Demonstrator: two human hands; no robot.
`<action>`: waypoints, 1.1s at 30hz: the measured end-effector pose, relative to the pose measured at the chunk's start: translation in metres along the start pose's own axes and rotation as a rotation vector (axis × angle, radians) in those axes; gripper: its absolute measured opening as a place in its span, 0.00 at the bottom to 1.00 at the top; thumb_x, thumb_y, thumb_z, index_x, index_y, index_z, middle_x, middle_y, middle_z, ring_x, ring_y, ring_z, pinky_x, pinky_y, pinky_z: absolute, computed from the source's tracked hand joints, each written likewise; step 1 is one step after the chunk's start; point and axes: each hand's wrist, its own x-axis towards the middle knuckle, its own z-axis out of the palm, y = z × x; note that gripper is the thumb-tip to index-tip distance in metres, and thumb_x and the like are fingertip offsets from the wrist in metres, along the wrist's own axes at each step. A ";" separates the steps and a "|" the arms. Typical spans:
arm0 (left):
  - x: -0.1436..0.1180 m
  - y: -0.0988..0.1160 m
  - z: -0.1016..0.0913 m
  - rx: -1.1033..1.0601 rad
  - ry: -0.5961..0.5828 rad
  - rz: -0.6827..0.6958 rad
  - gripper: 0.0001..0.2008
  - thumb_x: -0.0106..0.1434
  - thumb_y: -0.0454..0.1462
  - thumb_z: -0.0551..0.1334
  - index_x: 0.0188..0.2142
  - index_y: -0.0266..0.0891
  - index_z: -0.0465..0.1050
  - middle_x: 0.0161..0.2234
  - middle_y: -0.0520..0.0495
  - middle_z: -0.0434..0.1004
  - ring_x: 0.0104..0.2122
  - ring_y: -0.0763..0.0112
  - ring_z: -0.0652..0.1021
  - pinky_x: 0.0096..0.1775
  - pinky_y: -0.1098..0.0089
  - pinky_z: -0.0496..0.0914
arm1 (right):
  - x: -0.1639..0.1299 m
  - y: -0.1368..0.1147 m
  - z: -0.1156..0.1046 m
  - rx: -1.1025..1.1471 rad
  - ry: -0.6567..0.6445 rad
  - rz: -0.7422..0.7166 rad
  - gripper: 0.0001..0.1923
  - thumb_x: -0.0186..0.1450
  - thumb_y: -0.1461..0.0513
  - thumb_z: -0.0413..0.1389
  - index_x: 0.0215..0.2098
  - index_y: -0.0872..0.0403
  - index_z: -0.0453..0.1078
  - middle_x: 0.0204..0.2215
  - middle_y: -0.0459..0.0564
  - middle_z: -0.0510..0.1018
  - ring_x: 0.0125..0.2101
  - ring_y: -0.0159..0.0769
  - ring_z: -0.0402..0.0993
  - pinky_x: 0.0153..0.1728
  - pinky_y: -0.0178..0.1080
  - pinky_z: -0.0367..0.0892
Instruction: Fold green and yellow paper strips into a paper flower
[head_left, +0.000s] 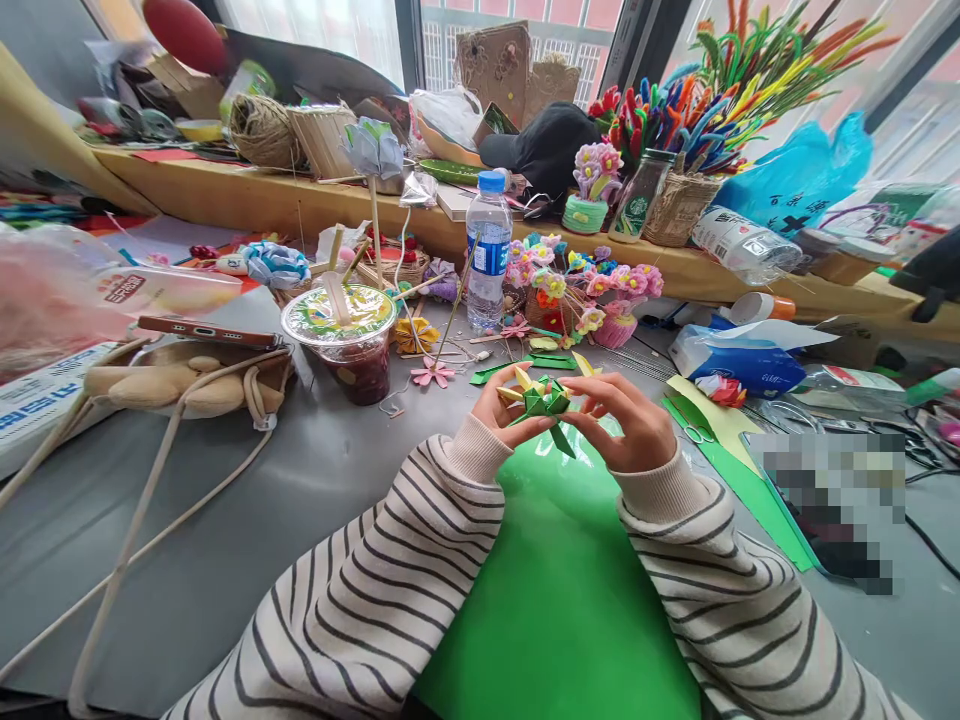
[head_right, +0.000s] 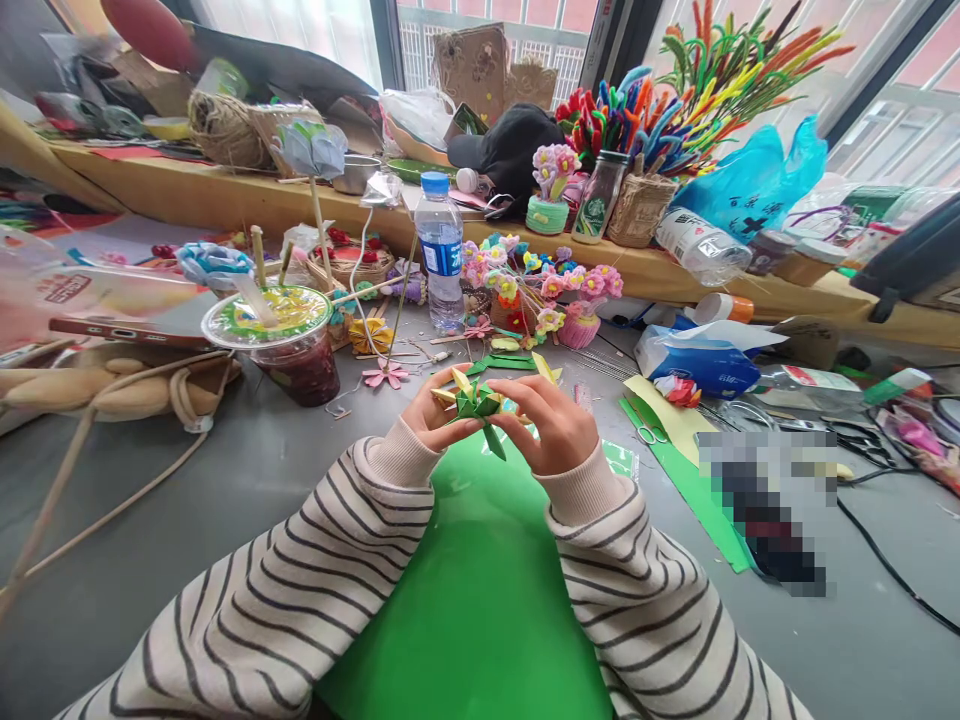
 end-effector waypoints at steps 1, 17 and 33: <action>0.000 0.000 0.000 -0.008 -0.005 -0.005 0.32 0.41 0.32 0.65 0.46 0.38 0.54 0.33 0.49 0.71 0.36 0.70 0.73 0.42 0.65 0.64 | 0.000 0.000 -0.001 -0.028 -0.028 -0.010 0.15 0.56 0.62 0.52 0.42 0.49 0.64 0.33 0.48 0.72 0.26 0.27 0.68 0.27 0.31 0.66; -0.002 0.005 0.002 0.116 0.057 -0.091 0.35 0.37 0.33 0.67 0.45 0.38 0.54 0.28 0.49 0.73 0.32 0.67 0.75 0.36 0.65 0.68 | 0.006 -0.001 -0.009 0.058 0.006 -0.098 0.06 0.55 0.65 0.53 0.33 0.51 0.66 0.27 0.47 0.71 0.26 0.29 0.68 0.27 0.33 0.68; -0.008 0.005 0.007 0.219 0.004 -0.108 0.36 0.42 0.35 0.65 0.50 0.42 0.50 0.33 0.45 0.72 0.33 0.67 0.74 0.34 0.66 0.69 | 0.009 0.003 -0.013 0.096 -0.188 0.062 0.06 0.53 0.60 0.55 0.24 0.55 0.64 0.22 0.45 0.67 0.19 0.24 0.61 0.20 0.30 0.64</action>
